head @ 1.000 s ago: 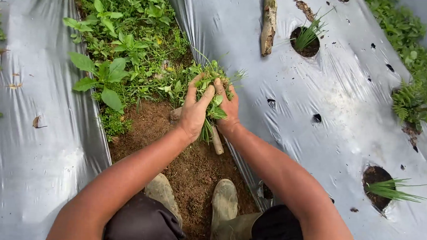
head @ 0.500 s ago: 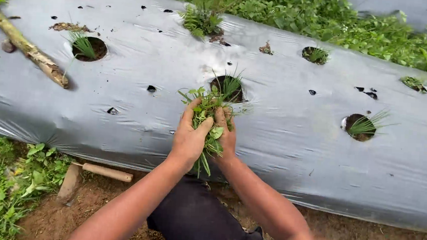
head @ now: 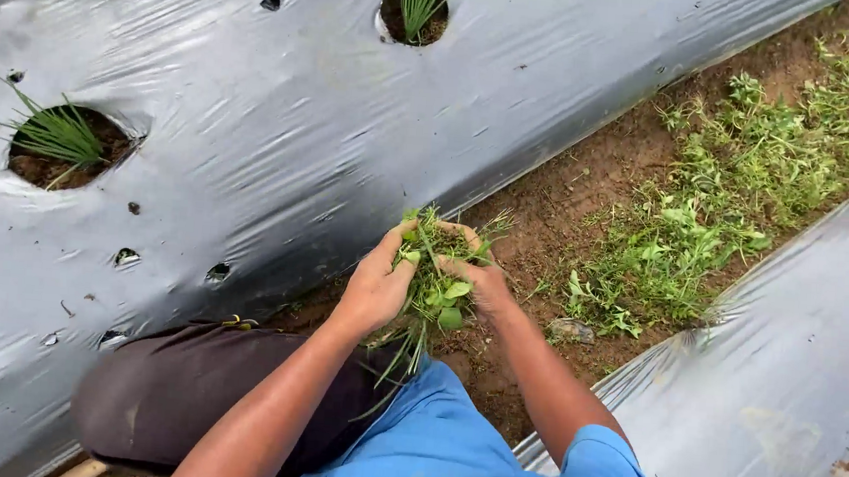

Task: The person uses a small hand hoe to loosen soil and remove weeds from a narrow strip between two plastic-covered garden beds. They gather the uprooted weeds by hand and discard them, then briefly adjust the plastic sheeting around a plant hole before resuming weeding.

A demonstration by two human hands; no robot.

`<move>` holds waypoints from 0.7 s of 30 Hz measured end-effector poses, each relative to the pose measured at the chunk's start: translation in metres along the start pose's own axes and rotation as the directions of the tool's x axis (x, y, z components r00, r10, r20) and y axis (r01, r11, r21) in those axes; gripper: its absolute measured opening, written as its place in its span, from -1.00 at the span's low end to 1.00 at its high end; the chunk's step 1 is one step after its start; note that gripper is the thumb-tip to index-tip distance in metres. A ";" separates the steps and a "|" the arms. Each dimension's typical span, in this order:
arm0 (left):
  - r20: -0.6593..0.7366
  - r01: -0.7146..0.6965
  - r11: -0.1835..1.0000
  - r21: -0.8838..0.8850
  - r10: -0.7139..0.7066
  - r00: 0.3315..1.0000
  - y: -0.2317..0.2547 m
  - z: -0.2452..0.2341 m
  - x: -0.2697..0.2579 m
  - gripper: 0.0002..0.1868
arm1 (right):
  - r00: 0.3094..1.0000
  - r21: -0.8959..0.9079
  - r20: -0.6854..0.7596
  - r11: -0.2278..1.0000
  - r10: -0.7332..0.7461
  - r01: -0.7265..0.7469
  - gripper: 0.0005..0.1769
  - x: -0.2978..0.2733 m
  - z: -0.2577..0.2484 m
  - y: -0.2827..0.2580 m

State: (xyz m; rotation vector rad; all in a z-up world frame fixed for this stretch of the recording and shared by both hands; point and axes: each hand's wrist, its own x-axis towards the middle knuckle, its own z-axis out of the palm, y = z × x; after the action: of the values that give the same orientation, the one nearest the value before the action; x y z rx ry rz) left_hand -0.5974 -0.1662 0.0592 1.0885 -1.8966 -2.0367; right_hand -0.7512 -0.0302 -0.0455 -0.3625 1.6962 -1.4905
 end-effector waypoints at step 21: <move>0.419 0.066 0.799 0.597 -0.381 0.824 -0.032 0.139 0.061 -0.18 | 0.710 -0.628 -0.659 0.702 -0.250 -0.336 -0.45 -0.017 -0.251 -0.029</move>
State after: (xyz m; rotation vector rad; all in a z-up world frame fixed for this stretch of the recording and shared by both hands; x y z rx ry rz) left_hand -0.7120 -0.0829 -0.0036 0.9642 -2.9240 -2.1085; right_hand -0.9325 0.1450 -0.0244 -0.1164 2.9124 -0.8599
